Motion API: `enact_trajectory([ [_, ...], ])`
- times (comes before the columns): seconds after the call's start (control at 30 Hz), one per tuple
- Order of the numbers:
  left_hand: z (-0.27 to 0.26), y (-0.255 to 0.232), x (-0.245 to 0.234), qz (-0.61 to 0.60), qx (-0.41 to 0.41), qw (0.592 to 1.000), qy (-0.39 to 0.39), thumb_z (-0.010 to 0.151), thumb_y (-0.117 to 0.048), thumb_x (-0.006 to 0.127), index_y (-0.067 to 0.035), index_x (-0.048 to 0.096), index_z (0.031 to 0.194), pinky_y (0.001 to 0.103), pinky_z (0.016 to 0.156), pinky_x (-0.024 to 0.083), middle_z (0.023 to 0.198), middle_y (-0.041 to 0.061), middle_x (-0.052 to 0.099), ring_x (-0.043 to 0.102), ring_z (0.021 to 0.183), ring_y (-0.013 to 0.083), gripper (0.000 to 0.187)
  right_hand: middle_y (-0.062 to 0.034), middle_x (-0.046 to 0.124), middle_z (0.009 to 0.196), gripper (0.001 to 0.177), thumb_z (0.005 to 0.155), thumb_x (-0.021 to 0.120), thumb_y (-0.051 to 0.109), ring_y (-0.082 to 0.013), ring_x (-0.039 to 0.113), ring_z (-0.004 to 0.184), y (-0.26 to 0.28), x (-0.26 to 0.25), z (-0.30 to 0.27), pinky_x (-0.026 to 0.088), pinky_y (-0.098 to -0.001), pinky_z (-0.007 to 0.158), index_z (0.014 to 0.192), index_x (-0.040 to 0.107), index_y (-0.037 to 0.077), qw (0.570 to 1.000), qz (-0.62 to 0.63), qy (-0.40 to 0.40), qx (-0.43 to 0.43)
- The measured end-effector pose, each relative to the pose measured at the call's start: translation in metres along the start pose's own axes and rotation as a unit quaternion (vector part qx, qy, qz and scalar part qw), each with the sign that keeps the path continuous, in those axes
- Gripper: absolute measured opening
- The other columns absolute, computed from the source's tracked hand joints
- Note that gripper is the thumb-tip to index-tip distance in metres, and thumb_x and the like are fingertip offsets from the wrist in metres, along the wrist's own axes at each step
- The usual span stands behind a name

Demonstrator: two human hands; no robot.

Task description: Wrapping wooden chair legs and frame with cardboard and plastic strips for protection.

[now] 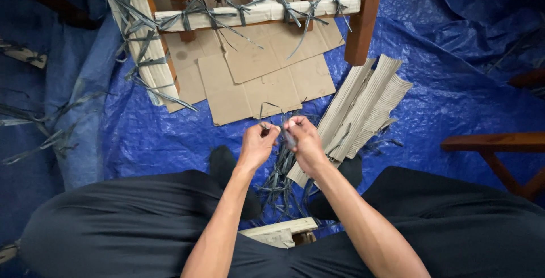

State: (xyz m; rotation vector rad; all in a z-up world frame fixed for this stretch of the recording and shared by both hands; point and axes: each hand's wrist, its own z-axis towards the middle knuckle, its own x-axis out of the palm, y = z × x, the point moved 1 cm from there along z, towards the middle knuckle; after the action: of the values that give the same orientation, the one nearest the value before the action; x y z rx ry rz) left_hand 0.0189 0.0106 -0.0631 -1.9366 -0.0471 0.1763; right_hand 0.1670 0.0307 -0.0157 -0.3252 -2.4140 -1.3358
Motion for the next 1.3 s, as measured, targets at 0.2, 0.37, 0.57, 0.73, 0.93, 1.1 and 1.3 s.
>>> enact_trajectory([
  [0.2,0.000,-0.003,-0.014,-0.021,0.020,0.999,-0.025,0.096,-0.027,0.066,-0.004,0.072,0.092,0.025,0.060,0.053,0.073,-0.001,0.069,0.064,0.063,0.0073,0.024,0.0030,0.054,0.079,0.003,0.101,0.055,0.007,-0.0060,0.042,0.062,-0.005,-0.055,0.031,0.032,-0.0221,0.047,0.100,0.055,0.011,0.985,0.168,0.014,-0.031],
  [0.37,-0.010,-0.028,-0.011,0.014,0.011,0.999,0.028,0.094,-0.026,0.070,-0.002,0.071,0.087,0.026,0.060,0.051,0.071,0.000,0.068,0.064,0.064,0.0071,0.025,0.0024,0.066,0.091,0.017,0.101,0.056,0.018,-0.0045,0.052,0.074,0.016,-0.036,0.023,0.041,-0.0202,0.064,0.111,0.068,0.009,0.977,-0.182,-0.090,-0.062],
  [0.57,-0.005,-0.007,-0.006,0.043,0.046,0.997,0.045,0.096,-0.024,0.070,-0.001,0.070,0.086,0.027,0.063,0.049,0.073,0.001,0.067,0.059,0.067,0.0073,0.026,-0.0004,0.074,0.096,0.024,0.103,0.060,0.023,-0.0067,0.063,0.090,0.005,-0.030,0.022,0.051,-0.0241,0.086,0.102,0.074,0.003,0.959,-0.263,0.051,-0.090],
  [0.73,0.003,-0.008,-0.011,-0.146,0.008,0.989,0.022,0.103,-0.020,0.064,-0.004,0.070,0.098,0.025,0.074,0.049,0.089,0.000,0.070,0.059,0.080,0.0079,0.018,-0.0015,0.069,0.088,0.029,0.108,0.056,0.026,-0.0094,0.057,0.080,0.005,-0.044,0.030,0.046,-0.0271,0.076,0.100,0.073,0.004,0.976,-0.213,0.024,-0.046],
  [0.93,0.003,-0.007,-0.019,-0.438,-0.114,0.888,0.084,0.104,-0.025,0.053,-0.007,0.060,0.090,0.034,0.076,0.056,0.076,0.003,0.063,0.065,0.077,0.0191,0.023,-0.0031,0.071,0.090,0.023,0.104,0.048,0.024,-0.0129,0.065,0.081,0.009,-0.057,0.031,0.051,-0.0296,0.076,0.096,0.063,0.009,0.997,0.019,-0.046,0.063],
  [1.1,0.021,0.039,-0.022,-0.361,-0.141,0.921,0.038,0.101,-0.024,0.053,-0.013,0.051,0.081,0.025,0.049,0.032,0.064,-0.003,0.044,0.041,0.054,0.0080,0.023,0.0050,0.042,0.064,0.017,0.105,0.049,0.022,-0.0079,0.038,0.053,-0.019,-0.107,0.055,0.033,-0.0267,0.049,0.092,0.054,0.011,0.992,0.099,-0.042,0.068],
  [1.3,0.028,0.050,-0.001,-0.199,-0.131,0.970,-0.040,0.099,-0.025,0.054,-0.011,0.052,0.079,0.027,0.047,0.031,0.064,-0.001,0.049,0.042,0.053,0.0098,0.025,0.0057,0.040,0.065,0.023,0.105,0.054,0.027,-0.0081,0.036,0.054,-0.003,-0.140,0.049,0.031,-0.0265,0.049,0.089,0.057,0.010,0.980,0.058,-0.192,0.018],
])
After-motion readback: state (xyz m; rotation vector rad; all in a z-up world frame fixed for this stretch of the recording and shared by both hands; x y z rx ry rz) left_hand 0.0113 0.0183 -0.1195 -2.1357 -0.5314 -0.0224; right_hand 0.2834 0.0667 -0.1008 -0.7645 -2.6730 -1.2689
